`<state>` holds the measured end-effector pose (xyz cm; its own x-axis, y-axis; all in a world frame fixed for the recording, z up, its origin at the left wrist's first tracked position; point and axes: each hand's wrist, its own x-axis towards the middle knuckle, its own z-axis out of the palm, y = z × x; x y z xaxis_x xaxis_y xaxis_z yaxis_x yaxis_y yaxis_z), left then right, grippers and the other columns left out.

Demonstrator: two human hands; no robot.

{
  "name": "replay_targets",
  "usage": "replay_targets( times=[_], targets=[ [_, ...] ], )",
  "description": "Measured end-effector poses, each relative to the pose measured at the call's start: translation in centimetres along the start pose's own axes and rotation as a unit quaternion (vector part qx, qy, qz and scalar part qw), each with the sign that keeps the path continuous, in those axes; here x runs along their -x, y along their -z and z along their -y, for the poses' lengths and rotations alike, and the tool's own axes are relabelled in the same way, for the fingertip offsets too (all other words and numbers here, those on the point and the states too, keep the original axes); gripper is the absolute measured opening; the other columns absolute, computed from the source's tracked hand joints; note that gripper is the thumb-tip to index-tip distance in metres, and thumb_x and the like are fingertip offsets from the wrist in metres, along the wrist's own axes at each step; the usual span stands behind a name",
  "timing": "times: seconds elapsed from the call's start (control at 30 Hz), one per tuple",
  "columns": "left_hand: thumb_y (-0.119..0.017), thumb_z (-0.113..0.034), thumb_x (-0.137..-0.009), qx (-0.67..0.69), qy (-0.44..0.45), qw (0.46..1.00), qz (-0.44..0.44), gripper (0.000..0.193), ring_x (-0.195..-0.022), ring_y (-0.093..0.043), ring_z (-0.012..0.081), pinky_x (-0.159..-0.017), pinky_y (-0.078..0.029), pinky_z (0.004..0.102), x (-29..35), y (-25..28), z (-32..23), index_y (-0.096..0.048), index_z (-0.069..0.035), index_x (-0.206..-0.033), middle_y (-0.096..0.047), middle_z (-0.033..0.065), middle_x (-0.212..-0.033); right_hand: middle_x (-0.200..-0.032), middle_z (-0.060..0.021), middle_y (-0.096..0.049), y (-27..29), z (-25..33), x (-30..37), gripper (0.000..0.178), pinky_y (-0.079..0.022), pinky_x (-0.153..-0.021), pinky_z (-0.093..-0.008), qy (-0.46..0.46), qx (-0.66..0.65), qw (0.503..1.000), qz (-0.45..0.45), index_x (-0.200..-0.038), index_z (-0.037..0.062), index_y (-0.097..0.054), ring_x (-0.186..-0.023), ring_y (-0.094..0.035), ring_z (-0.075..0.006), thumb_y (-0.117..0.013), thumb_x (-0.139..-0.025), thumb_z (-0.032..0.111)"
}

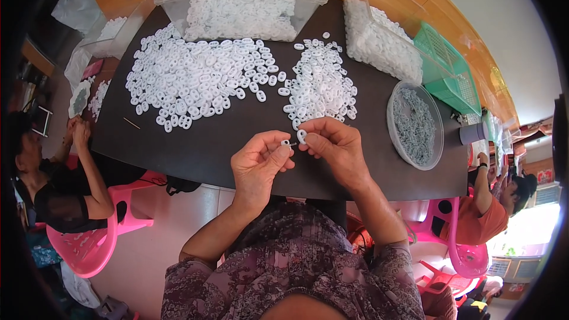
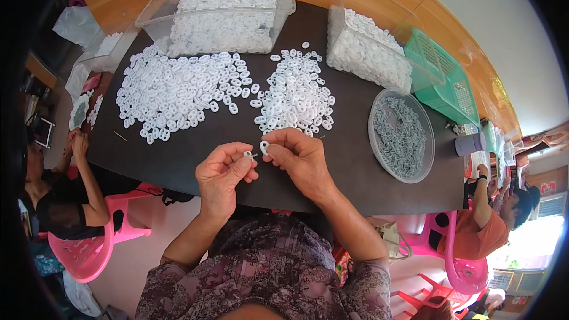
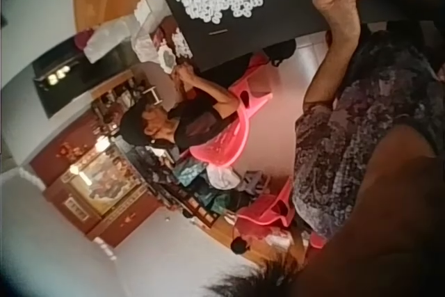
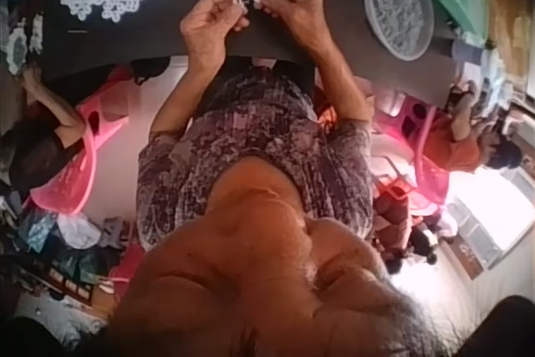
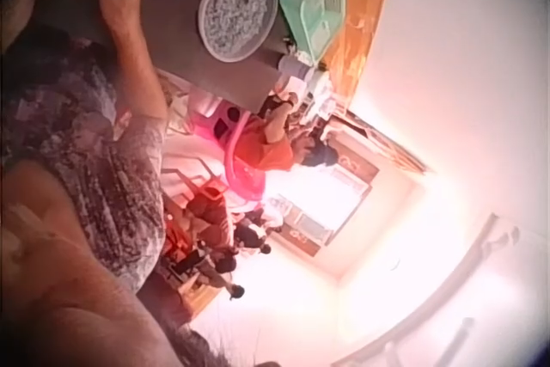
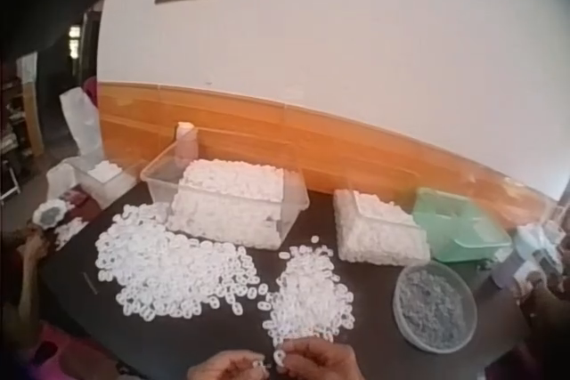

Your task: Assembling white plastic pieces by inserting small grey pins into them.

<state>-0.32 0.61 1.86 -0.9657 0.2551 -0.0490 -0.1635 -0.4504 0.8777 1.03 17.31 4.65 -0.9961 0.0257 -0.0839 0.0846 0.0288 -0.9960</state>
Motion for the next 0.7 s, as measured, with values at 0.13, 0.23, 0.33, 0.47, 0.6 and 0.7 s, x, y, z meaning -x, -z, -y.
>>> replay_targets(
  times=[0.13,0.23,0.33,0.47,0.6,0.7],
  targets=[
    [-0.062,-0.005,-0.088,-0.012,0.000,1.000,-0.001,0.015,-0.063,-0.060,0.0114,-0.059,-0.047,0.0214,0.15,-0.28,0.04,-0.061,0.003,-0.101,-0.065,0.0087,-0.081,-0.082,-0.0016,-0.066,-0.15,-0.12,0.49,0.018,-0.045,-0.063,-0.0184,-0.007,-0.014,1.000,-0.011,-0.105,0.0013,-0.063,-0.072,-0.058,-0.0050,-0.061,-0.089,0.010],
    [-0.062,-0.004,-0.088,-0.020,0.002,1.000,0.003,0.015,-0.064,-0.060,0.0111,-0.059,-0.047,0.0209,0.26,-0.39,0.22,-0.060,0.003,-0.101,-0.065,0.0085,-0.081,-0.082,-0.0017,-0.066,-0.11,-0.11,0.67,0.018,-0.045,-0.063,-0.0184,-0.007,-0.019,1.000,-0.010,-0.105,0.0011,-0.064,-0.073,-0.058,-0.0048,-0.061,-0.089,0.009],
    [-0.062,-0.003,-0.088,-0.022,-0.002,1.000,0.003,0.015,-0.064,-0.060,0.0108,-0.059,-0.047,0.0204,0.35,-0.52,0.41,-0.060,0.003,-0.101,-0.065,0.0083,-0.081,-0.083,-0.0013,-0.066,-0.14,-0.41,0.76,0.017,-0.044,-0.063,-0.0183,0.011,-0.020,1.000,-0.009,-0.104,0.0015,-0.064,-0.073,-0.057,-0.0044,-0.061,-0.089,0.008],
    [-0.062,-0.003,-0.088,-0.023,-0.001,1.000,0.005,0.015,-0.064,-0.060,0.0099,-0.059,-0.047,0.0198,0.38,-0.68,0.48,-0.060,0.003,-0.101,-0.065,0.0078,-0.081,-0.084,-0.0007,-0.066,-0.23,-0.68,0.89,0.017,-0.045,-0.064,-0.0189,0.032,-0.008,0.999,-0.012,-0.104,0.0017,-0.065,-0.075,-0.058,-0.0045,-0.061,-0.089,0.007],
    [-0.062,-0.003,-0.088,-0.028,-0.006,1.000,0.003,0.015,-0.065,-0.060,0.0094,-0.059,-0.048,0.0195,0.32,-0.57,0.69,-0.060,0.002,-0.101,-0.065,0.0073,-0.082,-0.080,-0.0024,-0.064,-0.59,-0.30,0.94,0.015,-0.047,-0.068,-0.0213,0.033,-0.003,0.999,-0.027,-0.102,-0.0031,-0.064,-0.074,-0.056,-0.0065,-0.059,-0.088,0.000],
    [-0.062,-0.003,-0.088,-0.035,0.007,0.999,0.001,0.014,-0.065,-0.060,0.0093,-0.059,-0.048,0.0195,0.33,-0.53,0.73,-0.060,0.002,-0.101,-0.065,0.0070,-0.082,-0.080,-0.0023,-0.064,-0.65,-0.44,0.93,0.015,-0.047,-0.069,-0.0217,0.042,0.004,0.999,-0.025,-0.102,-0.0027,-0.064,-0.074,-0.056,-0.0068,-0.059,-0.088,0.000]
  ],
)
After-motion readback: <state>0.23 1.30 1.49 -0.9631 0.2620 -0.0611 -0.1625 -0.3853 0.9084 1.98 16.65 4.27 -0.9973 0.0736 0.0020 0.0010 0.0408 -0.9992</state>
